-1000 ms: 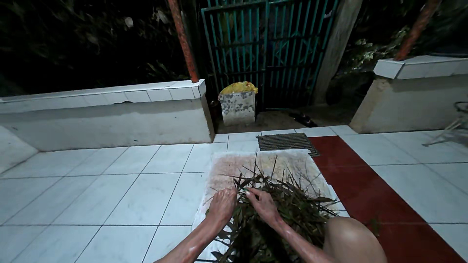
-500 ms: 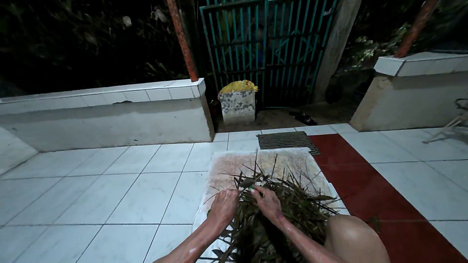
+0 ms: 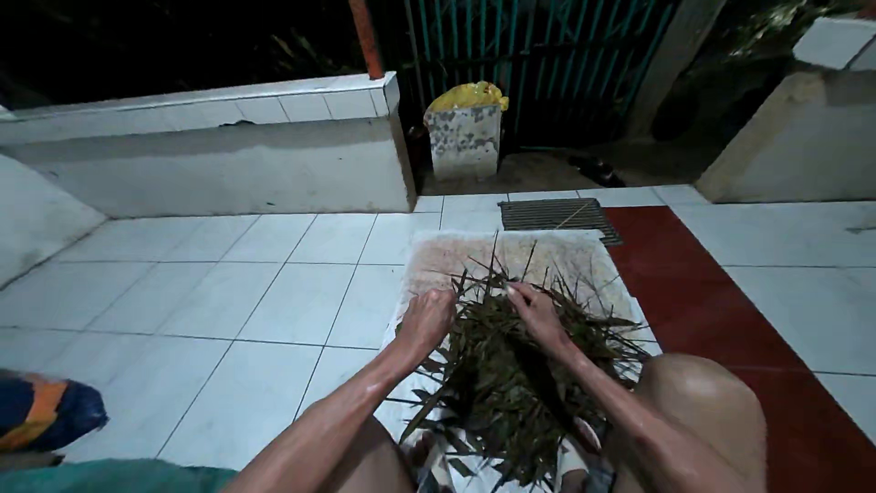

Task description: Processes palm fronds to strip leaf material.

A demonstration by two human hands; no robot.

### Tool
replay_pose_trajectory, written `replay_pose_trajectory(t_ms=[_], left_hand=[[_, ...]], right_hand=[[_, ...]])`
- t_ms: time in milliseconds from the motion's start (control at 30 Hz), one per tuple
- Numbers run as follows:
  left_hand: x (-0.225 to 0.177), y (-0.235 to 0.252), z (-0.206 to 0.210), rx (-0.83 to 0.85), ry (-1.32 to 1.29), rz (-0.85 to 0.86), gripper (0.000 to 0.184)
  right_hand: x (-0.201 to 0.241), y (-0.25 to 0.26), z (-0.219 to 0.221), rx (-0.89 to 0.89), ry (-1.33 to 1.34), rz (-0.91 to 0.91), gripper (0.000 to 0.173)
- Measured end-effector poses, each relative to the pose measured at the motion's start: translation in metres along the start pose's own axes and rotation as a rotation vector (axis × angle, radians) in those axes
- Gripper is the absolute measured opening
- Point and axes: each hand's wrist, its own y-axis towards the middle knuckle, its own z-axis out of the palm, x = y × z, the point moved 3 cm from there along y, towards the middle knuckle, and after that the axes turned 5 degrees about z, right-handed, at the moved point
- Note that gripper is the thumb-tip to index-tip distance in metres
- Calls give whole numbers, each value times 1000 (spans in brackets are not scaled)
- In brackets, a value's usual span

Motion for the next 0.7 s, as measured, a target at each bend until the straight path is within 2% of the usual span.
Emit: replay_pose_trajectory(t_ms=[233, 533, 700], left_hand=[[-13, 6, 0, -12, 139, 30, 32], [-27, 3, 4, -2, 266, 84, 24], [-31, 2, 2, 65, 254, 55, 26]], right_hand=[[25, -8, 11, 209, 30, -72, 42], [29, -7, 10, 166, -191, 96, 40], [28, -6, 12, 149, -230, 148, 42]])
